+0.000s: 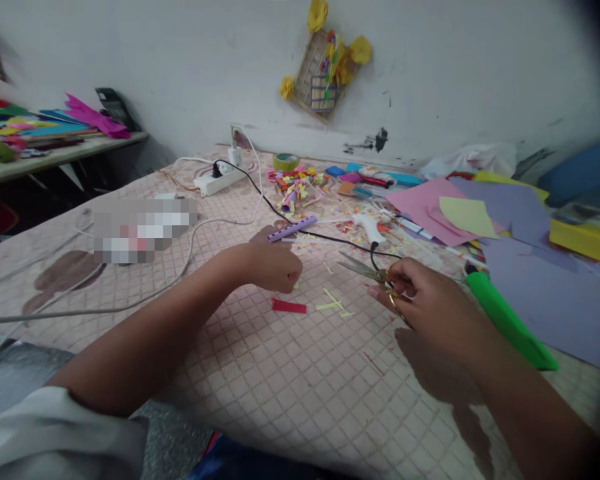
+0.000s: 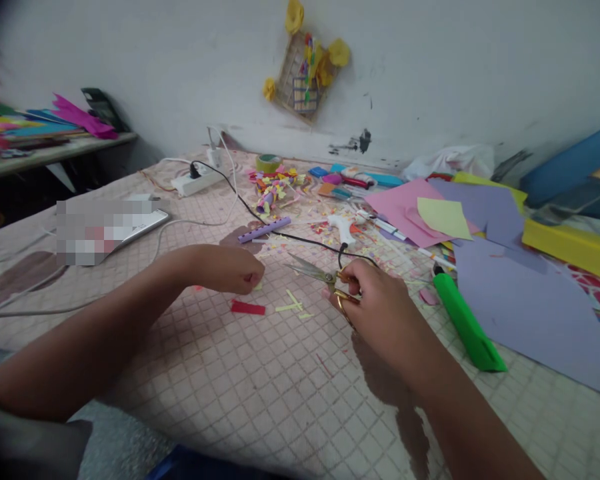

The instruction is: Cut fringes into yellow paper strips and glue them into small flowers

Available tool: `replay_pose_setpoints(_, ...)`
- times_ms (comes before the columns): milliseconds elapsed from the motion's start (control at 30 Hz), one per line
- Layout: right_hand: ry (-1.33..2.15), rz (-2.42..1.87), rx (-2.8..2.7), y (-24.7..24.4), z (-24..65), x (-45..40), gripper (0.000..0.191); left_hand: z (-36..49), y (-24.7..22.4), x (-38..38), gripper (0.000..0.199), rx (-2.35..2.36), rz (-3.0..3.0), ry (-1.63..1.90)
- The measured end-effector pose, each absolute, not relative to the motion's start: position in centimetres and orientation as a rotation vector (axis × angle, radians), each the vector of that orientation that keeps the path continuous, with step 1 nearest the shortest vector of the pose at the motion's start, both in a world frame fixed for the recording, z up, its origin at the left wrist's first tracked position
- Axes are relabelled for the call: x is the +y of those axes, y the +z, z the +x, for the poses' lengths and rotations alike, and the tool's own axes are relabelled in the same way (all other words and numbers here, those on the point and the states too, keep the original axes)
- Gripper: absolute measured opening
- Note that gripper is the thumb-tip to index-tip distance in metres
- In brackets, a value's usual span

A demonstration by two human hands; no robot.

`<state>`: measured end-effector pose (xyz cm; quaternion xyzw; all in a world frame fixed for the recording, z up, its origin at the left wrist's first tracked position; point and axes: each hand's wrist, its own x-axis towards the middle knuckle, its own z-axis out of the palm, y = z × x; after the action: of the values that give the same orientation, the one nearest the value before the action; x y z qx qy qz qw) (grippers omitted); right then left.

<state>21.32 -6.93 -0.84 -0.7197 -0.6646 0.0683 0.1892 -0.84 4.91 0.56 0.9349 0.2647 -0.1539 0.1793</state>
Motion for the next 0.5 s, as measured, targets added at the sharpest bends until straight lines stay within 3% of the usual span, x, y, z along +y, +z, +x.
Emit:
replay_pose_setpoints(100, 0.250, -1.940, -1.791, -0.8, 20.9, -7.1, 0.015, -1.0, 1.2, 5.1, 0.010, 0.610, 2.543, -0.300)
replay_pose_setpoints(233, 0.701, -1.624, -1.433, -1.4, 19.3, -7.5, 0.013, -0.3, 1.7, 4.3, 0.009, 0.385, 2.270, 0.007)
replay_pose_setpoints(367, 1.091, -1.210, -1.084, -2.4, 17.9, -7.7, 0.025, 0.7, 1.1, 3.0, 0.010, 0.299, 2.085, 0.123)
replay_pose_setpoints(500, 1.153, -1.219, -1.007, -2.3, 17.4, -7.8, 0.029, 1.4, 0.1, 2.4, 0.011, 0.294, 2.032, 0.164)
